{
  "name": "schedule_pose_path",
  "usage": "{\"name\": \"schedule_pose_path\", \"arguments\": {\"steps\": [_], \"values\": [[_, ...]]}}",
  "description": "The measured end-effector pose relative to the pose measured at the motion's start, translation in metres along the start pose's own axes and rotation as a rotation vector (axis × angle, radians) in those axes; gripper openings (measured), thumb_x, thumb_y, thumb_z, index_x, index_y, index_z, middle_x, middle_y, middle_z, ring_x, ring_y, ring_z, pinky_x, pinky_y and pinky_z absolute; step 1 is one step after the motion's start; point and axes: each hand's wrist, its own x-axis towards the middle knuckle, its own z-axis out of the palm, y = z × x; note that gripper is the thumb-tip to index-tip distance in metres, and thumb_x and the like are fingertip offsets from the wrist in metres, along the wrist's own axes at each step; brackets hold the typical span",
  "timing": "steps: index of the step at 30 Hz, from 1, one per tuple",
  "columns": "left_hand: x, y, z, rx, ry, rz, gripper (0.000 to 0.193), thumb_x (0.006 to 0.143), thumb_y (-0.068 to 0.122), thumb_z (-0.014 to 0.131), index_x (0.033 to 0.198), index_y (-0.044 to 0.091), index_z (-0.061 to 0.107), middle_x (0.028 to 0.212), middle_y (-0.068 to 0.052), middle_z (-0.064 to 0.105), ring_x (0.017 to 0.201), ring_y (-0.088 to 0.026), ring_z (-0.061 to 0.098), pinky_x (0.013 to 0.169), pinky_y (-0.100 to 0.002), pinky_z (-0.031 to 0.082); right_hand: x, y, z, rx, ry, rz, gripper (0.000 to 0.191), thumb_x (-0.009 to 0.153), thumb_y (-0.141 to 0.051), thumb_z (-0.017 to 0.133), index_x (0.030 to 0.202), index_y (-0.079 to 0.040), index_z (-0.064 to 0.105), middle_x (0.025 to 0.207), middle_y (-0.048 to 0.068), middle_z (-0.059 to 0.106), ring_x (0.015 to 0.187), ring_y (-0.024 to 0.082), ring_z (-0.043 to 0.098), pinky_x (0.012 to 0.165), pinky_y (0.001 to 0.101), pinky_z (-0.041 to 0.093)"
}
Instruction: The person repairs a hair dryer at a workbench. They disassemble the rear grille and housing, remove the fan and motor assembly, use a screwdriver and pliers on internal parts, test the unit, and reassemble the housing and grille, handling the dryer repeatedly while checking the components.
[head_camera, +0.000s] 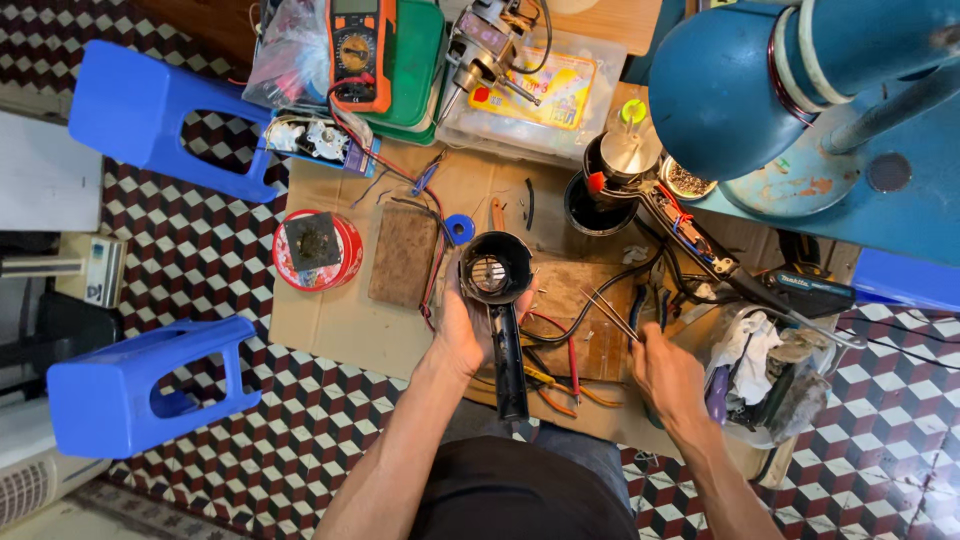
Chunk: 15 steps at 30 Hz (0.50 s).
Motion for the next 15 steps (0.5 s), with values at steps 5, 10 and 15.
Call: {"name": "schedule_pose_path", "arguments": {"steps": [5,10,15], "values": [[0.01,0.015,-0.01,0.081,-0.013,-0.159,0.081,0.097,0.069,0.049,0.129,-0.004,0.062,0.113,-0.025,0.071,0.099,-0.036,0.073,0.079,-0.041,0.066,-0.08,-0.05,-0.039,0.757,0.084,0.351,0.036,0.098,-0.018,0.06,0.131,-0.004,0.062,0.087,0.014,0.077,0.074,0.023,0.07,0.064,0.0361,0.054],[0.016,0.018,-0.016,0.111,-0.017,-0.24,0.079,0.1,0.067,0.049,0.131,-0.004,0.061,0.115,-0.024,0.071,0.101,-0.036,0.073,0.079,-0.042,0.066,-0.106,-0.097,-0.068,1.127,0.144,0.398,0.031,0.097,-0.013,0.06,0.125,-0.001,0.066,0.106,0.012,0.081,0.095,0.015,0.076,0.084,0.0258,0.06],[0.017,0.016,-0.009,0.088,-0.087,-0.273,0.075,0.103,0.065,0.051,0.132,-0.003,0.061,0.116,-0.025,0.07,0.102,-0.036,0.073,0.08,-0.042,0.066,-0.096,-0.139,-0.09,0.683,0.402,0.1,0.03,0.093,-0.01,0.071,0.122,-0.004,0.069,0.105,0.008,0.078,0.096,0.012,0.076,0.081,0.0264,0.06]]}}
